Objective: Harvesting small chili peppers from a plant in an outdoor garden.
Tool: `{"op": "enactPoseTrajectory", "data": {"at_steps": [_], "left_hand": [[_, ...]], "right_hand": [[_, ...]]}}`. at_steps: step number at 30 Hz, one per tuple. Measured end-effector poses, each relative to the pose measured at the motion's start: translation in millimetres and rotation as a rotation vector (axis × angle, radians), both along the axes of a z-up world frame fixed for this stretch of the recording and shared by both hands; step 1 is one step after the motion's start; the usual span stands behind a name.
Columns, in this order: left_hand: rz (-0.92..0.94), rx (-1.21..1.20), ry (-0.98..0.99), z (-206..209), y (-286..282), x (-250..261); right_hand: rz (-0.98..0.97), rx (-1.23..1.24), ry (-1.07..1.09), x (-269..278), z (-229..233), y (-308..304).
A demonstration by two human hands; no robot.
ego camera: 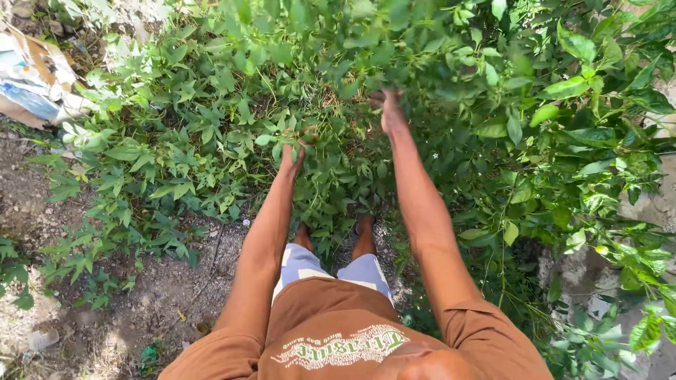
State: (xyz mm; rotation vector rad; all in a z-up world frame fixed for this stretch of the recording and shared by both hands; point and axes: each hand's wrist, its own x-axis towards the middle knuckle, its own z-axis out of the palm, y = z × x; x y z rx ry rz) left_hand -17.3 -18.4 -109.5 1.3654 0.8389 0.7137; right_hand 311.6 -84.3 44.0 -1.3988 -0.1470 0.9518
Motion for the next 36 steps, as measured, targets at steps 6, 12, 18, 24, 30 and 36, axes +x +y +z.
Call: {"op": "enactPoseTrajectory", "data": {"at_steps": [6, 12, 18, 24, 30, 36], "left_hand": [[0.088, -0.769, -0.570, -0.7, 10.7, 0.7], [-0.078, -0.470, -0.179, 25.0, 18.9, 2.0], [-0.109, -0.713, -0.348, 36.9, 24.6, 18.0], [0.038, -0.730, -0.294, 118.8, 14.9, 27.3], [-0.023, -0.400, -0.180, 160.1, 48.3, 35.9], [-0.073, -0.387, -0.086, 111.5, 40.8, 30.7]], "right_hand": [[0.119, -0.043, -0.009, 65.1, -24.4, 31.3], [0.279, -0.147, -0.760, 19.0, 45.9, 49.1], [0.973, -0.161, -1.622, -22.8, -22.8, 38.3], [0.870, -0.027, -1.391, 9.7, -91.7, 94.5], [0.953, -0.297, -1.381, 28.0, -105.3, 109.1], [0.737, -0.541, -0.916, 31.0, -121.5, 121.7]]}}
